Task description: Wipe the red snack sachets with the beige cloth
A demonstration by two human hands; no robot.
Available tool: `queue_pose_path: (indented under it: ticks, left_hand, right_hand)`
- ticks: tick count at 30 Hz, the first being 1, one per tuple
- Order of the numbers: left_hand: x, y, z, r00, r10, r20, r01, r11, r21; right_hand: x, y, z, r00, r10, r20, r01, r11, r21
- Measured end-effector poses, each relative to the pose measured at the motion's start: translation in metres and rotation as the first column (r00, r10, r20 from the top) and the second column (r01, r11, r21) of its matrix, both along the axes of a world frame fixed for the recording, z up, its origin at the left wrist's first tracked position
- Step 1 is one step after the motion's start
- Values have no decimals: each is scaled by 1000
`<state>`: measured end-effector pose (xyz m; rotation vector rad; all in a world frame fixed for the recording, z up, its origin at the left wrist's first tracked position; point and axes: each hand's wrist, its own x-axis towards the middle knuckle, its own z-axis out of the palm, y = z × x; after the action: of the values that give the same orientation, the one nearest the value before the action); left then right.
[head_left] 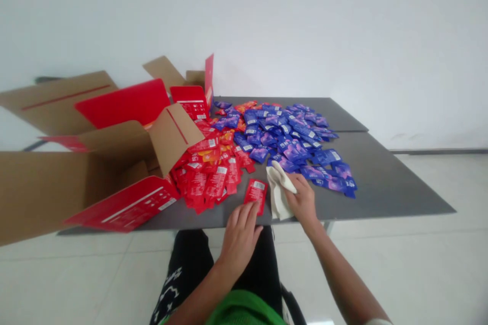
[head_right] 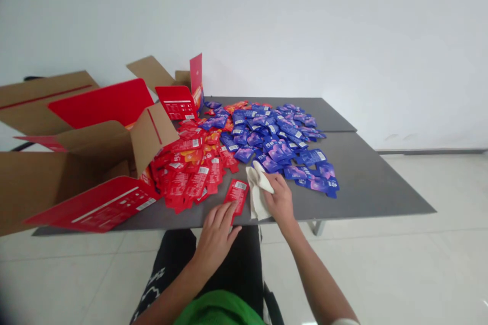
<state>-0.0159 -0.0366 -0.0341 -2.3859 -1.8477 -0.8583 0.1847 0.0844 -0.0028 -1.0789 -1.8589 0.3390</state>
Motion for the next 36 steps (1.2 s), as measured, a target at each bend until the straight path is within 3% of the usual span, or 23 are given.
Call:
queue_pose_path:
  ticks: [2,5,11,16,21,25,30,36]
  left_hand:
    - [3,4,-5,999,0,-50,2,999,41]
    - [3,9,-13,994,1,-107,3,999,44]
    - [-8,14,-18,982,-35,-184,41,999,29]
    - [-12,18,-29,974,-35,-224,54,995,80]
    - [-15,17,-31,975,-60,-214,71,997,43]
    - [-15,14,-16,970,-115,-215,102,992,-72]
    - [-13,19,19,969,-160,-190,91,940,-330]
    - [-18,26,41,993,-68,-95,37,955,-295]
  right_hand:
    - [5,-6,-5,990,-80,-116,77,997,-27]
    - [8,-6,-8,944,-226,-240,184,965,-185]
    - [10,0,-5,897,-314,-310,158,884,-440]
    - [12,-1,-7,889,-296,-349,107,876,-471]
    - [13,0,-9,891,-278,-359,97,889,-448]
    - [13,1,-8,900,-262,-350,91,895,-436]
    - [15,2,-9,912,-237,-334,69,893,-445]
    - [16,3,-10,910,-231,-343,54,888,-456]
